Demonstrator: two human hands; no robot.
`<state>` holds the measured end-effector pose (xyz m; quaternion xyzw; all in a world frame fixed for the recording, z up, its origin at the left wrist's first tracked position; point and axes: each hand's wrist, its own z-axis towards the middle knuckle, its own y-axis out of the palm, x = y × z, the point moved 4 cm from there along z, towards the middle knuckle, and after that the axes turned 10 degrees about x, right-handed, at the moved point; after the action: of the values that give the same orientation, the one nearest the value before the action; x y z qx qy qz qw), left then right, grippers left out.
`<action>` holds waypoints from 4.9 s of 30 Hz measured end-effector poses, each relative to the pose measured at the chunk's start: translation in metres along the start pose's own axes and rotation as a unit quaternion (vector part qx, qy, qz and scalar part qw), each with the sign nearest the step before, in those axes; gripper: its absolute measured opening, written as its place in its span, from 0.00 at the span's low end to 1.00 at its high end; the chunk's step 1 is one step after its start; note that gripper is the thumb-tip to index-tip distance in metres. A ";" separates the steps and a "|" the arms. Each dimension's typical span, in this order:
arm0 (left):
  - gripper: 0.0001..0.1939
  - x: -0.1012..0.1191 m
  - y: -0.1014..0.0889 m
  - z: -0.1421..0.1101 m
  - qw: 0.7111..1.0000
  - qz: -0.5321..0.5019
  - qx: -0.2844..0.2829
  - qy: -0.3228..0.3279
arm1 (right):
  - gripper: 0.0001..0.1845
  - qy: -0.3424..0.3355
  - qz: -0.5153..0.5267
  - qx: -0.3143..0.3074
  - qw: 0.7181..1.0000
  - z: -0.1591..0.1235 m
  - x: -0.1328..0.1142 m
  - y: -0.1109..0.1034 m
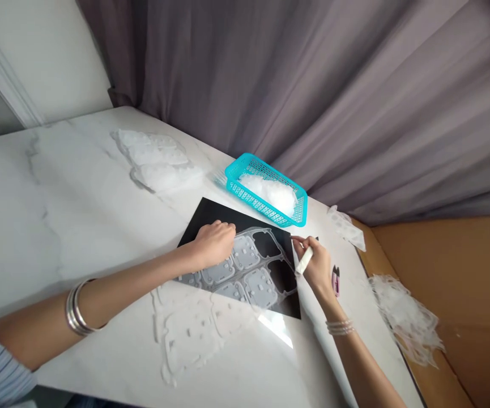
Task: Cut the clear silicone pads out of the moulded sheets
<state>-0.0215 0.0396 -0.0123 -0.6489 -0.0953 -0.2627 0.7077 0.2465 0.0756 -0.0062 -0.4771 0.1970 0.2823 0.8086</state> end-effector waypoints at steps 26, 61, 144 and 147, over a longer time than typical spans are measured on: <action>0.16 -0.004 0.008 -0.048 0.966 -0.077 0.023 0.247 | 0.23 0.086 0.183 -0.145 0.968 -0.059 -0.081 0.034; 0.23 -0.003 0.007 -0.050 0.950 0.114 0.007 0.289 | 0.11 -0.134 0.034 -0.104 0.985 -0.074 -0.111 0.055; 0.18 0.007 -0.006 -0.048 0.971 0.098 -0.016 0.216 | 0.19 0.086 0.164 -0.044 0.982 -0.039 -0.073 -0.004; 0.17 0.006 -0.010 -0.040 0.984 0.077 0.034 0.159 | 0.20 0.061 0.141 -0.036 0.987 -0.030 -0.060 -0.016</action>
<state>-0.0296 -0.0011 -0.0060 -0.5801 0.0600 -0.3037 0.7535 0.2091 0.0268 0.0255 -0.4895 0.3010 0.3711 0.7294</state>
